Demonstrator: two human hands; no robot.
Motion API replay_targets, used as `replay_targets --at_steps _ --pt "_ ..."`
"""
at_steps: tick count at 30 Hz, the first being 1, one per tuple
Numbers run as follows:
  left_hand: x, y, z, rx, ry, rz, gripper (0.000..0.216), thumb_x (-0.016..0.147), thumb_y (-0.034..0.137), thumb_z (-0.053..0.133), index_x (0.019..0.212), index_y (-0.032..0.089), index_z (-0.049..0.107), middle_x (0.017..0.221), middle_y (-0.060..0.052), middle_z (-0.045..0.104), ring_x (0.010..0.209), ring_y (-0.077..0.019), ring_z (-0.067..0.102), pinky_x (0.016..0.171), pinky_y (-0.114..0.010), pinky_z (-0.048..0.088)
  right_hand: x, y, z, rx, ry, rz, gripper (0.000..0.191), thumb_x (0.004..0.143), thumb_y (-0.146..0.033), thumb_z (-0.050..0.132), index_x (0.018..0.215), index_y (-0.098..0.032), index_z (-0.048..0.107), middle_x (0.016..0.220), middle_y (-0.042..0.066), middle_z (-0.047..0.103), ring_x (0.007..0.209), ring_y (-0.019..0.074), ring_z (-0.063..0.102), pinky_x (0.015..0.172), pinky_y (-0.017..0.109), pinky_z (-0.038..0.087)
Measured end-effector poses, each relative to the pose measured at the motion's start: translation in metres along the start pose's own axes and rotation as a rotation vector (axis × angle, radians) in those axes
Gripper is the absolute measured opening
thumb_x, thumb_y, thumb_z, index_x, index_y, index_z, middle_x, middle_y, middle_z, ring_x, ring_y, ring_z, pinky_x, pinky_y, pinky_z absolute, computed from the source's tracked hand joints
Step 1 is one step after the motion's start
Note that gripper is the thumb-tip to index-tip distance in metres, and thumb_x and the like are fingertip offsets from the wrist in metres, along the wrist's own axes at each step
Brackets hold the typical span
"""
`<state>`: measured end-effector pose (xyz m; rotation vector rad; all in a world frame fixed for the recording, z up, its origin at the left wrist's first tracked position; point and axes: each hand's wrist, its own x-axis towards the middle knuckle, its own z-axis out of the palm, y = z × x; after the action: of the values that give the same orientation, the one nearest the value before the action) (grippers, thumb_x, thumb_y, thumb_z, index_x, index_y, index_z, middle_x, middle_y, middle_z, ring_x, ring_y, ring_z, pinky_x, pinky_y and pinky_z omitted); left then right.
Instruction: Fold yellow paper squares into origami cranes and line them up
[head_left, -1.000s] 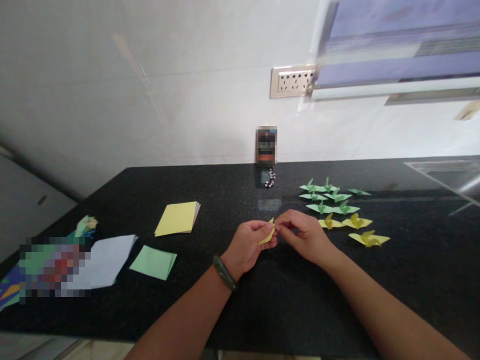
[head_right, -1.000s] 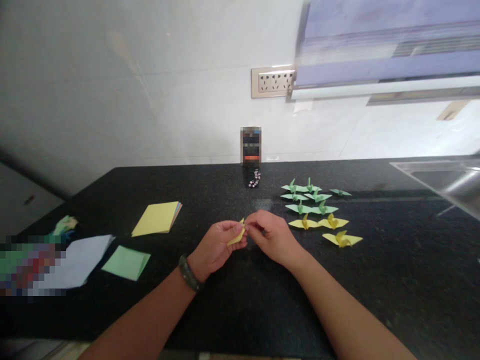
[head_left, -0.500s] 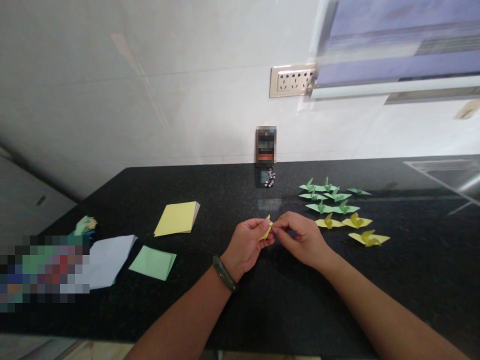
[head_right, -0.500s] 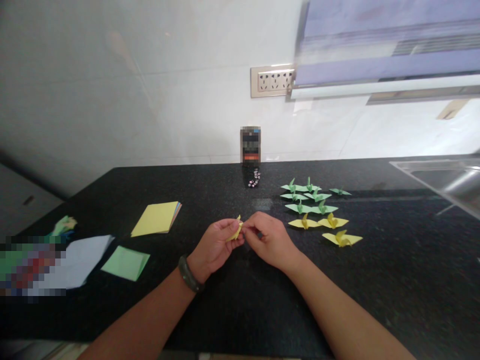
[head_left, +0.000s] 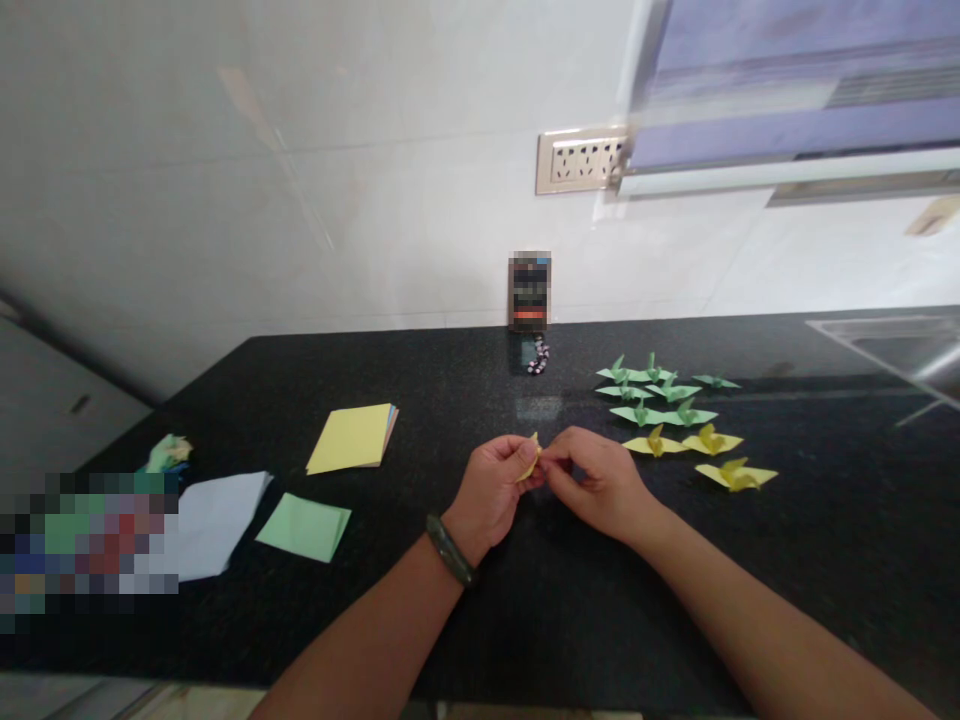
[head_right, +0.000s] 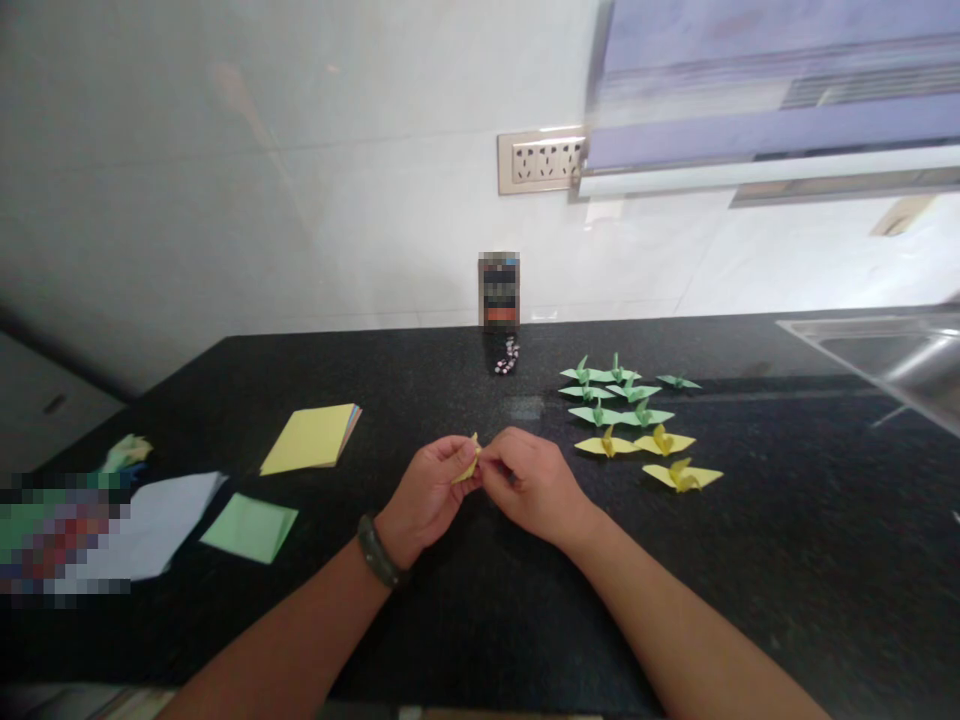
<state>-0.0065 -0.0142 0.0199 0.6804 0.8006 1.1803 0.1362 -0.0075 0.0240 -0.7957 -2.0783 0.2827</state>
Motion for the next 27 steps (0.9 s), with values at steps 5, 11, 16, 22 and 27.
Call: replay_targets --at_steps 5,11,16,22,27 --pt "0.0011 0.0027 -0.0015 0.036 0.025 0.047 0.024 0.061 0.029 0.072 0.061 0.011 0.056 0.057 0.002 0.052 0.054 -0.0061 0.048 0.056 -0.020 0.042 -0.0015 -0.0009 0.0010 0.033 0.012 0.034 0.011 0.074 -0.008 0.052 0.074 -0.019 0.056 0.068 0.000 0.058 0.062 0.0098 0.053 0.057 0.022 0.041" --pt "0.0013 0.0027 -0.0024 0.082 0.004 0.072 0.023 0.068 0.029 0.067 0.060 0.013 0.053 0.057 0.003 0.049 0.054 -0.0058 0.045 0.055 -0.020 0.041 0.0004 -0.0029 0.0003 0.033 0.026 0.158 0.010 0.075 -0.010 0.052 0.070 -0.018 0.057 0.063 -0.001 0.056 0.058 0.0096 0.051 0.055 0.022 0.039" --pt "0.0001 0.0022 -0.0011 0.038 0.044 0.050 0.020 0.066 0.029 0.069 0.066 0.012 0.059 0.064 0.001 0.055 0.061 -0.0074 0.051 0.062 -0.023 0.045 0.0001 -0.0030 0.0038 0.058 -0.034 0.231 0.009 0.077 -0.016 0.053 0.070 -0.017 0.059 0.062 0.000 0.057 0.056 0.0104 0.051 0.054 0.023 0.040" --pt "-0.0004 0.0025 -0.0008 0.020 0.034 -0.007 0.020 0.063 0.029 0.072 0.068 0.012 0.064 0.068 -0.001 0.060 0.064 -0.0094 0.055 0.065 -0.025 0.047 0.0016 -0.0032 0.0052 0.070 -0.016 0.365 0.011 0.078 -0.026 0.056 0.072 -0.017 0.059 0.058 -0.001 0.055 0.050 0.0096 0.049 0.047 0.021 0.038" --pt "-0.0009 0.0012 0.0013 0.063 0.049 -0.003 0.023 0.063 0.030 0.073 0.076 0.011 0.069 0.073 -0.004 0.064 0.068 -0.0114 0.058 0.069 -0.027 0.047 0.0031 -0.0040 0.0041 0.080 -0.018 0.350 0.019 0.081 -0.028 0.051 0.069 -0.017 0.059 0.059 0.001 0.057 0.053 0.0111 0.051 0.051 0.023 0.040"
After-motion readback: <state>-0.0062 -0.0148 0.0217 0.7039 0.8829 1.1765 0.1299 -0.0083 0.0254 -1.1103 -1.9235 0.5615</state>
